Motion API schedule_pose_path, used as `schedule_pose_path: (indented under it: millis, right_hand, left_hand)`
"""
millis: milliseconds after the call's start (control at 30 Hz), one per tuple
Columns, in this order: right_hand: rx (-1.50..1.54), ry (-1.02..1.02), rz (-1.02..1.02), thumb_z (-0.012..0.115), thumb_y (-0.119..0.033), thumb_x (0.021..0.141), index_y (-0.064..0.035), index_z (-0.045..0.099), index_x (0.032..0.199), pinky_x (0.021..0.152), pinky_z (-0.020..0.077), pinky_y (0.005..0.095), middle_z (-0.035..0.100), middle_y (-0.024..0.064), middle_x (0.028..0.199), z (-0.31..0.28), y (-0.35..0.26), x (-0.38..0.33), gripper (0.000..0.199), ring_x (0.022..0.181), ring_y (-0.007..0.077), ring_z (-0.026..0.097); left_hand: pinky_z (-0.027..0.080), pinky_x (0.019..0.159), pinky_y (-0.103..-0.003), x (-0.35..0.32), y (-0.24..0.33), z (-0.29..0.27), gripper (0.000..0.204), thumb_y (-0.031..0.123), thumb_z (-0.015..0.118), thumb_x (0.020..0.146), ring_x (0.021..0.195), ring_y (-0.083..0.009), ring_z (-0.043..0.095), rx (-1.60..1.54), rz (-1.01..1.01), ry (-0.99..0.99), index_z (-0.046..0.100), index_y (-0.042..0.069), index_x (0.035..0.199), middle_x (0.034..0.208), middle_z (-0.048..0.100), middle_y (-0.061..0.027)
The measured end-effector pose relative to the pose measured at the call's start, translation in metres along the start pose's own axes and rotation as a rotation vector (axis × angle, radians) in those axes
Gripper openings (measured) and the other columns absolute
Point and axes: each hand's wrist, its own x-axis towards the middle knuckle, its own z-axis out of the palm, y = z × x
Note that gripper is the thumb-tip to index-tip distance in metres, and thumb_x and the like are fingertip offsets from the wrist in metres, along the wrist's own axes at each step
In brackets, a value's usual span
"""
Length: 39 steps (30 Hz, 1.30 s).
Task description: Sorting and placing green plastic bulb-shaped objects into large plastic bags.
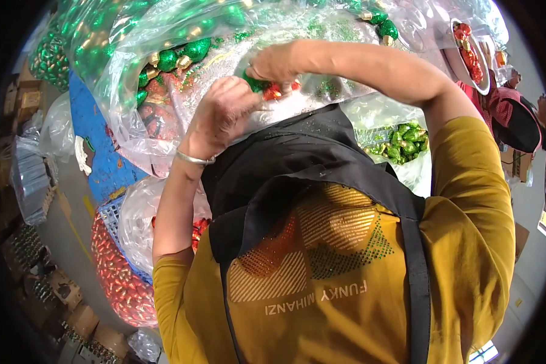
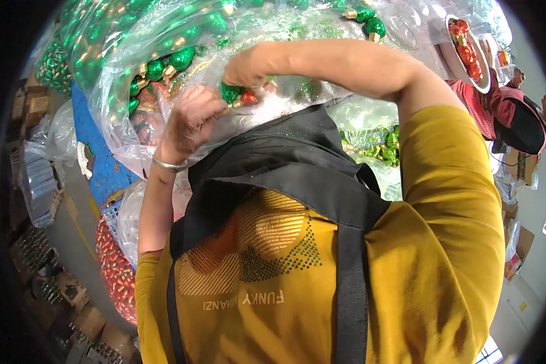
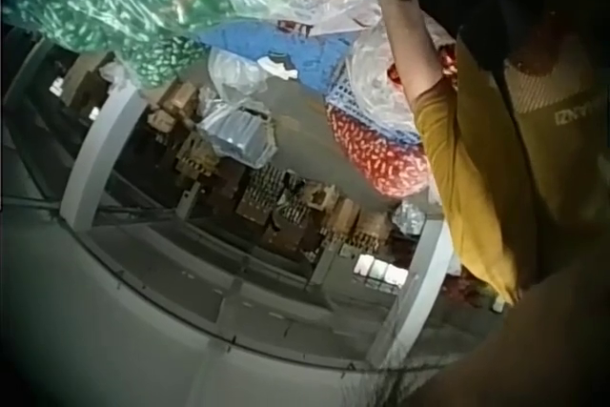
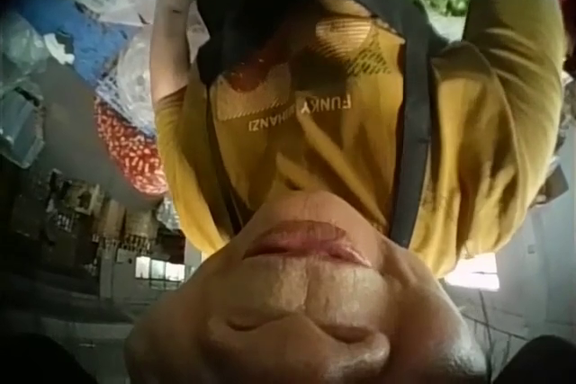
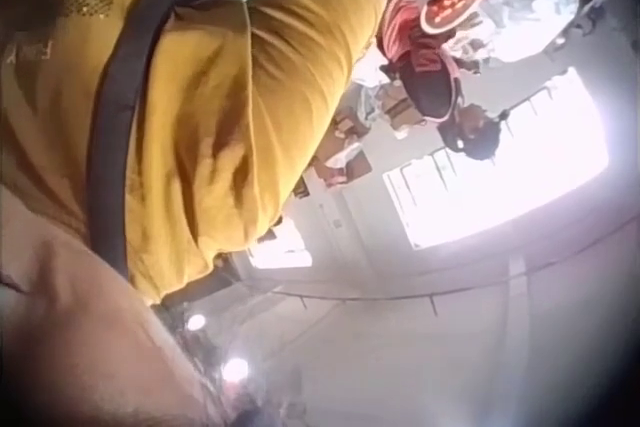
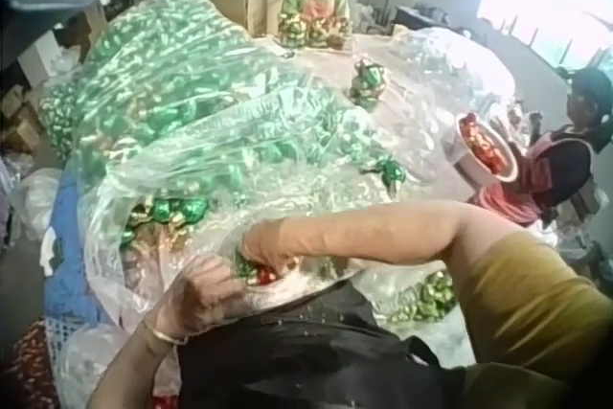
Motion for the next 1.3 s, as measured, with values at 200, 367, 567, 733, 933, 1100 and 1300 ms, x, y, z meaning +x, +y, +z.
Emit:
schedule_pose_path:
  millis: [200,367,567,733,933,1100,1300]
  right_hand:
    - [0.386,0.414,-0.122,0.072,-0.02,0.076,0.0048,0.053,0.102,0.076,0.0491,0.0314,0.06,0.0152,0.089,-0.04,-0.025,-0.077,0.041,0.083,0.0257,0.06]
    - [1.221,0.834,0.077,0.065,-0.023,0.085,0.0001,0.059,0.096,0.076,0.048,0.0311,0.061,0.0072,0.088,0.047,-0.02,-0.193,0.026,0.077,0.0165,0.059]
    - [2.007,0.521,0.623,0.058,-0.02,0.089,-0.0002,0.061,0.091,0.058,0.0464,0.022,0.062,0.0073,0.079,0.281,-0.056,-0.253,0.02,0.066,0.012,0.058]
    - [2.137,0.669,1.0,0.057,-0.018,0.087,-0.0009,0.061,0.087,0.054,0.0495,0.0237,0.059,0.0068,0.071,0.464,-0.06,-0.233,0.018,0.058,0.0109,0.056]
    - [1.602,1.004,1.575,0.061,-0.022,0.081,-0.004,0.061,0.088,0.062,0.0503,0.0319,0.061,0.0089,0.081,0.523,-0.042,-0.206,0.019,0.067,0.0193,0.058]
    - [0.598,0.487,1.775,0.066,-0.029,0.077,-0.0075,0.057,0.099,0.078,0.0486,0.0429,0.057,0.01,0.103,0.533,-0.02,-0.222,0.032,0.093,0.0293,0.056]
    - [0.645,-0.053,1.576,0.065,-0.031,0.078,-0.0103,0.055,0.109,0.085,0.0453,0.0443,0.051,0.0106,0.115,0.527,0.015,-0.221,0.039,0.111,0.0272,0.047]
  left_hand:
    - [0.043,0.083,-0.039,-0.029,0.002,-0.021,0.013,0.001,0.063,0.07,0.091,-0.0281,0.055,0.059,-0.207,-0.056,0.061,0.005,0.083,0.08,0.055,-0.0086]
    - [0.042,0.09,-0.041,-0.065,0.003,-0.035,0.017,0.0,0.064,0.07,0.105,-0.0315,0.054,0.239,-0.169,0.054,0.063,0.003,0.087,0.097,0.06,-0.0119]
    - [0.041,0.094,-0.042,-0.043,0.024,-0.051,0.024,-0.004,0.061,0.077,0.111,-0.0335,0.053,0.211,-0.297,0.103,0.066,0.001,0.1,0.109,0.061,-0.015]
    - [0.044,0.09,-0.035,0.015,0.02,-0.046,0.026,0.002,0.058,0.082,0.101,-0.0272,0.059,-0.017,-0.523,-0.075,0.062,-0.003,0.107,0.104,0.063,-0.0144]
    - [0.046,0.082,-0.032,0.05,-0.026,-0.021,0.035,0.012,0.058,0.084,0.09,-0.0237,0.061,-0.235,-0.651,-0.559,0.057,-0.001,0.117,0.098,0.064,-0.0143]
    - [0.046,0.078,-0.034,0.066,-0.03,0.002,0.046,0.019,0.063,0.082,0.081,-0.0259,0.059,-0.029,-0.66,-0.82,0.052,0.005,0.125,0.097,0.063,-0.016]
    - [0.044,0.082,-0.039,0.053,-0.048,0.013,0.052,0.027,0.064,0.082,0.087,-0.033,0.057,0.142,-0.599,-0.811,0.049,0.006,0.127,0.104,0.06,-0.0195]
